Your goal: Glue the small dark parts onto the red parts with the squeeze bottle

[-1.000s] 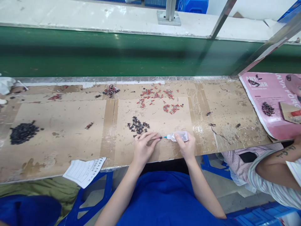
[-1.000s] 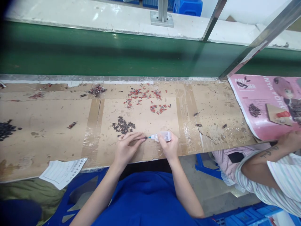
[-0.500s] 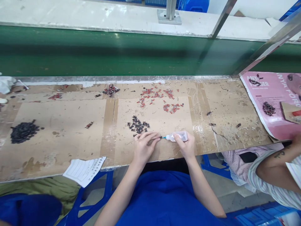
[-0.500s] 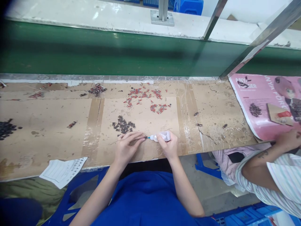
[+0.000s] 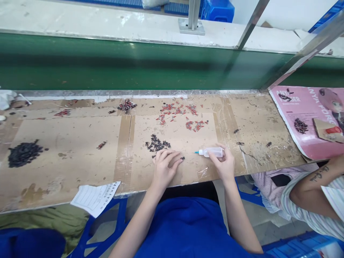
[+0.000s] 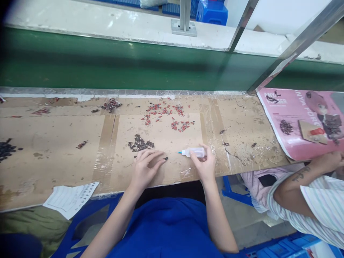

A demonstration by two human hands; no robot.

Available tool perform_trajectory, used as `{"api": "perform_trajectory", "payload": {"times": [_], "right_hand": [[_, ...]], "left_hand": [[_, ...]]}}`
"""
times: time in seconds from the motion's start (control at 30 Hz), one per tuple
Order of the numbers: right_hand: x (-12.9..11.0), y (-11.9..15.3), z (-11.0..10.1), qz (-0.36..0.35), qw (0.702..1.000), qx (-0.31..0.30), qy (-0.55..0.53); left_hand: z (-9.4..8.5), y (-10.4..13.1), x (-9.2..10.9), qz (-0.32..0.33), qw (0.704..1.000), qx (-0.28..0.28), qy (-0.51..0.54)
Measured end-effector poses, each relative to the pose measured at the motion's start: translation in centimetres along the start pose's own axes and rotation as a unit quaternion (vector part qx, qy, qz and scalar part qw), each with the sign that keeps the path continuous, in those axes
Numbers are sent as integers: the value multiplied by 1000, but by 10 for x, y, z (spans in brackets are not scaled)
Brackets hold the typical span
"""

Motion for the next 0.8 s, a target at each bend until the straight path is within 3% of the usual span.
{"api": "perform_trajectory", "payload": {"times": [0.07,0.13,0.2,0.3,0.4,0.5,0.6,0.67,0.8], "right_hand": [[-10,-8,-8,-44,994,12,95],[-34,-17,-8,-132,972,32,191],[-58,-26,7,-224,941,30,253],[-73,-47,49,-285,909,-43,301],[-67,-72,86,-272,894,-113,337],[-58,-86,104,-258,890,-159,340],[-61,-80,105,-261,899,-187,299],[-68,-67,99,-250,919,-191,236],[-71,-28,84,-145,973,-178,35]], "left_hand": [[2,-1,-1,-8,1000,-12,-2],[4,-2,-1,-18,1000,-20,-8],[6,-1,-1,-25,999,-23,-10],[8,1,-1,-18,999,-25,16],[6,2,-2,-14,997,-19,69],[-2,1,-6,-42,992,13,121],[-10,-1,-7,-74,982,45,169],[-14,-3,-6,-93,977,60,185],[-20,-6,0,-105,974,81,183]]}}
Point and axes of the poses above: each hand's wrist, its own y-axis away from the middle knuckle, its own z-axis out of the palm, x = y × z, the point moved 9 cm from there along -y, towards the middle knuckle, and after that the axes turned 3 degrees about -y, right-handed, at the moved point
